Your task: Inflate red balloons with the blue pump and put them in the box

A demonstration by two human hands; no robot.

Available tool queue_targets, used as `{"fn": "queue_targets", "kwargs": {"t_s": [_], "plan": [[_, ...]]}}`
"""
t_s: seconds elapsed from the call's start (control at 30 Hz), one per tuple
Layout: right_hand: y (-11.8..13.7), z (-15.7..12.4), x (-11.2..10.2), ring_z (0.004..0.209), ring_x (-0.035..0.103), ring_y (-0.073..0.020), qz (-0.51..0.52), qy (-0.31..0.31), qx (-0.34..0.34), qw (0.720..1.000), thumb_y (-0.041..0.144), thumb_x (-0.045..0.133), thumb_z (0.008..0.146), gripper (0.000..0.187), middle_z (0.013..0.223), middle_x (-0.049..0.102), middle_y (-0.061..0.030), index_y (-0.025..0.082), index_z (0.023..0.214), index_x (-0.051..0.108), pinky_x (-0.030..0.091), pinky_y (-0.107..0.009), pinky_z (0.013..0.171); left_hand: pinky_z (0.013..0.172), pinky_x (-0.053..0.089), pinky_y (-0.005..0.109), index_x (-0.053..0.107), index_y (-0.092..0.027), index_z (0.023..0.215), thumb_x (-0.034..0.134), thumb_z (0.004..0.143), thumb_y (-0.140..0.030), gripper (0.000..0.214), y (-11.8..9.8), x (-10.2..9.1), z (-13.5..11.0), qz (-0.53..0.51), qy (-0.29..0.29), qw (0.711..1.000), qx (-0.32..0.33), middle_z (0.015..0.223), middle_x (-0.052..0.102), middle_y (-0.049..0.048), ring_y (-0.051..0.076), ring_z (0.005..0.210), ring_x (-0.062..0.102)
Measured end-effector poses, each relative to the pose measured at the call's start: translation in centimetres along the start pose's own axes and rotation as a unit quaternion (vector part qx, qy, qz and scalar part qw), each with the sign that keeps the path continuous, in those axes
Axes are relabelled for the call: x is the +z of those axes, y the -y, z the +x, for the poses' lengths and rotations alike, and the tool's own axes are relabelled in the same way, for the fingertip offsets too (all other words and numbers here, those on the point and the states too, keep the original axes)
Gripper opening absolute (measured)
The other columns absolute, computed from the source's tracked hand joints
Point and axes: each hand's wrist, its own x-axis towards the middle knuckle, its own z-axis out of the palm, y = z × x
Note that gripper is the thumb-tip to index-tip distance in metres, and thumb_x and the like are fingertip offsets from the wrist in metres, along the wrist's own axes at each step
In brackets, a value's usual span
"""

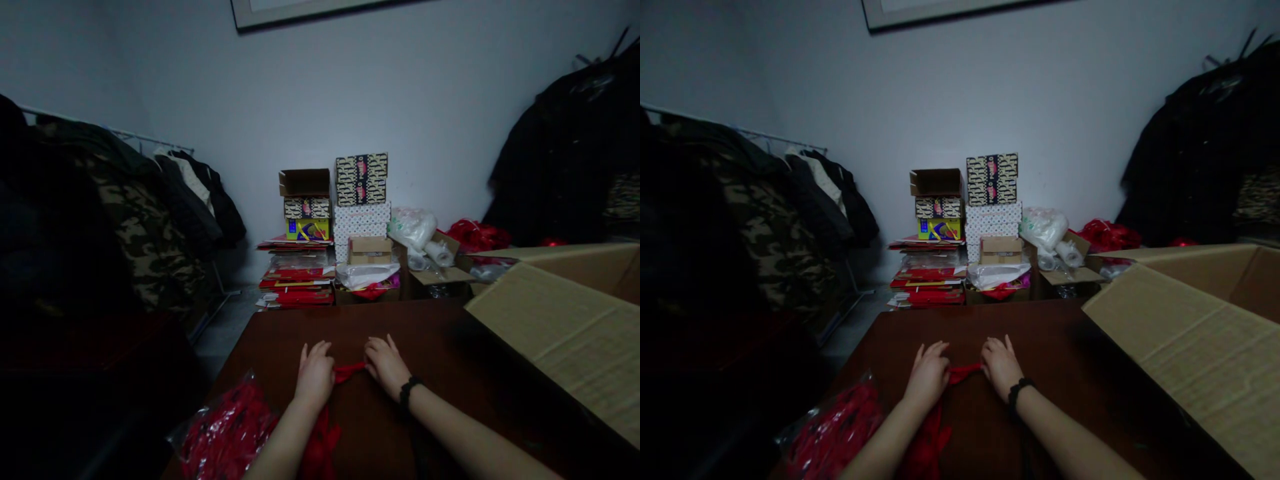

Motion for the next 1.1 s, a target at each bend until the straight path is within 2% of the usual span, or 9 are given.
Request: {"fn": "queue_targets", "kwargs": {"t_s": [0.17,0.33,0.47,0.57,0.7,0.8,0.93,1.1], "plan": [[2.7,-4.6,-4.5,0.125,0.04,-0.0191,0.018,-0.016,-0.048,0.999,0.019,0.05,0.079,0.012,0.107,0.062,0.0006,0.025,0.085,0.057,0.004,-0.051,0.111,0.112,0.011,0.047,0.068,-0.023,0.08,0.05,0.073,-0.011,0.023,-1.4,-3.5,-4.3,-0.006,-0.026,1.0,0.008,0.132,0.053,0.0037,0.02,0.129,0.038],[6.1,-8.6,-8.4,0.128,0.037,-0.0186,0.017,-0.041,-0.073,0.996,0.021,0.047,0.082,0.013,0.116,0.058,-0.0001,0.025,0.086,0.058,0.005,-0.051,0.111,0.112,0.011,0.047,0.068,-0.023,0.084,0.049,0.073,-0.013,0.024,-3.2,-5.6,-8.8,-0.012,-0.022,1.0,-0.01,0.134,0.052,0.0042,0.02,0.13,0.037],[8.8,-11.0,-11.1,0.128,0.036,-0.0198,0.014,-0.045,-0.1,0.994,0.021,0.046,0.082,0.015,0.118,0.058,-0.0019,0.025,0.086,0.061,0.005,-0.051,0.111,0.111,0.012,0.047,0.066,-0.025,0.096,0.049,0.073,-0.014,0.031,-5.7,-7.3,-12.2,-0.028,-0.02,0.999,-0.027,0.137,0.048,0.003,0.02,0.131,0.035],[10.8,-12.4,-12.4,0.126,0.038,-0.0199,0.013,-0.042,-0.122,0.992,0.021,0.048,0.08,0.016,0.115,0.059,-0.0019,0.024,0.085,0.063,0.001,-0.051,0.112,0.111,0.014,0.048,0.065,-0.026,0.099,0.052,0.077,-0.023,0.027,-7.9,-8.5,-14.3,-0.064,-0.038,0.997,-0.005,0.137,0.048,0.0027,0.021,0.131,0.034],[12.7,-14.1,-13.5,0.122,0.042,-0.0207,0.019,-0.031,-0.132,0.991,0.023,0.05,0.077,0.014,0.107,0.063,-0.0013,0.024,0.079,0.064,-0.002,-0.051,0.111,0.11,0.016,0.051,0.066,-0.027,0.095,0.06,0.074,-0.033,0.023,-10.5,-9.2,-16.2,-0.111,-0.038,0.993,0.022,0.137,0.047,0.0032,0.024,0.13,0.035],[13.5,-15.4,-13.9,0.12,0.044,-0.0205,0.025,-0.021,-0.128,0.991,0.024,0.052,0.076,0.012,0.102,0.064,-0.0006,0.024,0.076,0.064,-0.004,-0.05,0.111,0.11,0.018,0.049,0.068,-0.027,0.093,0.06,0.073,-0.029,0.021,-11.6,-9.0,-17.5,-0.131,-0.047,0.99,0.023,0.135,0.05,0.0026,0.024,0.128,0.038],[13.9,-17.2,-13.7,0.118,0.047,-0.0218,0.032,-0.001,-0.107,0.994,0.026,0.054,0.073,0.01,0.1,0.065,-0.0018,0.023,0.068,0.062,0.0,-0.054,0.109,0.109,0.021,0.047,0.071,-0.028,0.088,0.053,0.076,-0.018,0.024,-12.0,-8.1,-19.2,-0.157,-0.054,0.986,0.024,0.13,0.055,0.0013,0.023,0.125,0.042],[14.3,-18.1,-12.6,0.107,0.054,-0.0219,0.036,0.021,-0.08,0.996,0.024,0.056,0.069,0.009,0.093,0.066,-0.0026,0.022,0.061,0.06,0.01,-0.057,0.107,0.108,0.024,0.047,0.071,-0.024,0.08,0.055,0.072,-0.013,0.021,-11.8,-7.2,-19.9,-0.166,-0.044,0.985,0.012,0.126,0.058,0.0025,0.023,0.123,0.044]]}}
